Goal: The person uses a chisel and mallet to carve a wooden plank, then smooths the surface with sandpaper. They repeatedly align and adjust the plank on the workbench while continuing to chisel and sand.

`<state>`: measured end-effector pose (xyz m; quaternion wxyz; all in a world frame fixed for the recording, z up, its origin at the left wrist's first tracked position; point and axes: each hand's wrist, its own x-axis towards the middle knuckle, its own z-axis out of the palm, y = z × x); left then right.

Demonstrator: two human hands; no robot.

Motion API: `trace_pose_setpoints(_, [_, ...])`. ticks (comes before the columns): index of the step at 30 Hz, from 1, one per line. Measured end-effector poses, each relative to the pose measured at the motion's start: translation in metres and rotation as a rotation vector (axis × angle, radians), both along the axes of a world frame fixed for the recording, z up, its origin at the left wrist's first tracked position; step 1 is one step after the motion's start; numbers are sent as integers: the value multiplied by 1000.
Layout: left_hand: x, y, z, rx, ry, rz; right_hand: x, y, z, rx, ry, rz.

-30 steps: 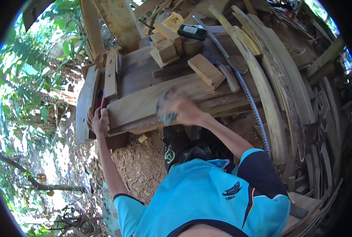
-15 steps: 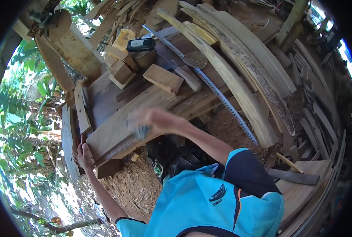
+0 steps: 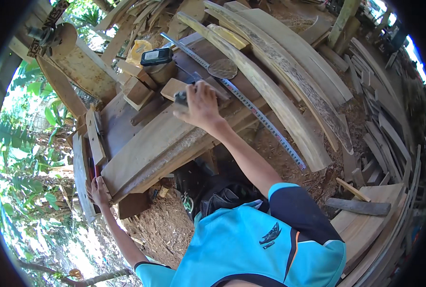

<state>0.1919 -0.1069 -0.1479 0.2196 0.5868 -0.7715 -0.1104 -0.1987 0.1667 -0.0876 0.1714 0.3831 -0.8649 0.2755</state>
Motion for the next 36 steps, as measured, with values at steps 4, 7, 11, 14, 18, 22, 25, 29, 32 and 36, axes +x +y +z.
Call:
trace_pose_setpoints(4, [26, -5, -6, 7, 15, 21, -6, -11, -12, 75, 9, 123])
trace_pose_setpoints(7, [15, 0, -7, -44, 48, -20, -14, -3, -15, 29, 19, 67])
trace_pose_setpoints(11, [26, -7, -7, 48, 66, -3, -27, -1, -14, -48, 94, -90])
trace_pose_setpoints(14, [28, -11, -8, 88, 122, -9, -52, -4, -11, -115, 164, -116])
trace_pose_setpoints(18, [17, -5, -7, 27, 2, 42, -64, 8, 16, -143, 189, -47])
trace_pose_setpoints(22, [18, 5, -5, -7, -49, 49, -82, 77, 73, -268, -187, -33])
trace_pose_setpoints(25, [27, -4, -5, 43, 2, 10, -160, 170, 87, -137, 6, -341])
trace_pose_setpoints(29, [19, -14, -6, 68, 45, 3, -277, 330, 50, 275, -168, -663])
trace_pose_setpoints(32, [23, -8, -12, 28, -15, 50, -291, 369, 31, 61, -625, -632])
trace_pose_setpoints(36, [21, 13, 6, -39, -164, 61, -283, 356, 41, 172, -762, -623])
